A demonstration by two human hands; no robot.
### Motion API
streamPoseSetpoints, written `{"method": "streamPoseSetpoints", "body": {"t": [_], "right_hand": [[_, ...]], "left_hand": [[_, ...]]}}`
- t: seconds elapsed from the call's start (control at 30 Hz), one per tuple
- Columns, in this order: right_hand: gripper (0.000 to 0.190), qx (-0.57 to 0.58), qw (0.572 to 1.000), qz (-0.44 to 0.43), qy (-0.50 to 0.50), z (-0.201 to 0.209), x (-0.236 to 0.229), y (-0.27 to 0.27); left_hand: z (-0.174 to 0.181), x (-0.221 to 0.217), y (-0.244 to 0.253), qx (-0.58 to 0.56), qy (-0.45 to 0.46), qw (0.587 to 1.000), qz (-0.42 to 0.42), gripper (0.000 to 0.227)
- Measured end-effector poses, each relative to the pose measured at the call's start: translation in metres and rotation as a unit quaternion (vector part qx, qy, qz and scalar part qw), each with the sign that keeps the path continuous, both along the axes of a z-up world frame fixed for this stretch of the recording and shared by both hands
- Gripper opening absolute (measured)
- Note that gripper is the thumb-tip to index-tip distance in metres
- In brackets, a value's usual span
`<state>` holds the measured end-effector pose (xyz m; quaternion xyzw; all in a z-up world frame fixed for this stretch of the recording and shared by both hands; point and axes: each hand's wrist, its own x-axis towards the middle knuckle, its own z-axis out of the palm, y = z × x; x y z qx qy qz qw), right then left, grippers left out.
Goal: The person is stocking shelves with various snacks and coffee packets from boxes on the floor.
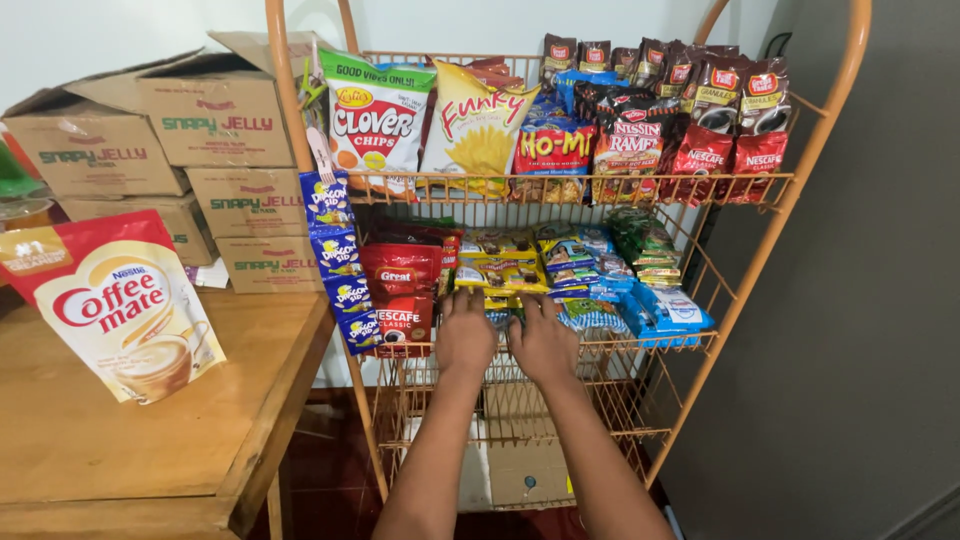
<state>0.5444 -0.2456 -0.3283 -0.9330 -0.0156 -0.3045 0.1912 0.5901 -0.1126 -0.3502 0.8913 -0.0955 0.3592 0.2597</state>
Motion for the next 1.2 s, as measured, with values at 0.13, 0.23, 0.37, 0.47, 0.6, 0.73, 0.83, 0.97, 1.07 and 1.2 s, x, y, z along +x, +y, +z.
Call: {"method": "streamPoseSetpoints", "body": {"t": [0.13, 0.23, 0.37, 0.47, 0.6, 0.73, 0.83, 0.97, 1.07, 1.2], "right_hand": [[0.051, -0.012, 1.000, 0.010, -0.014, -0.005, 0.004, -0.002], [0.054, -0.017, 1.000, 0.008, -0.009, -0.003, 0.009, -0.002], [0.062, -0.021, 0.997, -0.022, 0.077, -0.003, 0.013, -0.004], [0.065, -0.023, 0.996, -0.020, 0.088, -0.002, 0.014, -0.005], [0.066, -0.033, 0.995, -0.026, 0.093, 0.001, 0.010, -0.004], [0.065, -0.026, 0.995, -0.019, 0.099, 0.005, 0.006, -0.002], [0.065, -0.026, 0.996, -0.018, 0.078, 0.001, 0.008, -0.003], [0.064, -0.019, 0.996, -0.027, 0.084, 0.012, -0.001, 0.001], [0.061, -0.028, 0.996, -0.017, 0.079, 0.007, 0.002, -0.001], [0.060, -0.047, 0.996, -0.009, 0.081, 0.003, 0.005, -0.003]], "left_hand": [[-0.007, 0.006, -0.001, 0.013, -0.002, 1.000, 0.007, 0.046], [0.025, -0.021, 0.001, 0.009, 0.090, 0.996, 0.014, 0.043], [0.023, -0.022, 0.000, 0.024, 0.108, 0.994, 0.013, 0.042], [-0.002, 0.000, -0.003, 0.042, 0.067, 0.997, 0.019, 0.041], [-0.002, 0.000, -0.005, 0.053, 0.000, 0.998, 0.027, 0.050], [0.002, -0.005, -0.005, 0.044, 0.040, 0.998, 0.021, 0.052], [0.012, -0.016, -0.005, 0.049, 0.050, 0.997, 0.029, 0.047], [0.025, -0.027, -0.004, 0.024, 0.101, 0.994, 0.028, 0.056], [0.033, -0.034, -0.004, 0.024, 0.100, 0.994, 0.026, 0.063], [0.025, -0.024, -0.004, 0.044, 0.111, 0.993, 0.024, 0.065]]}}
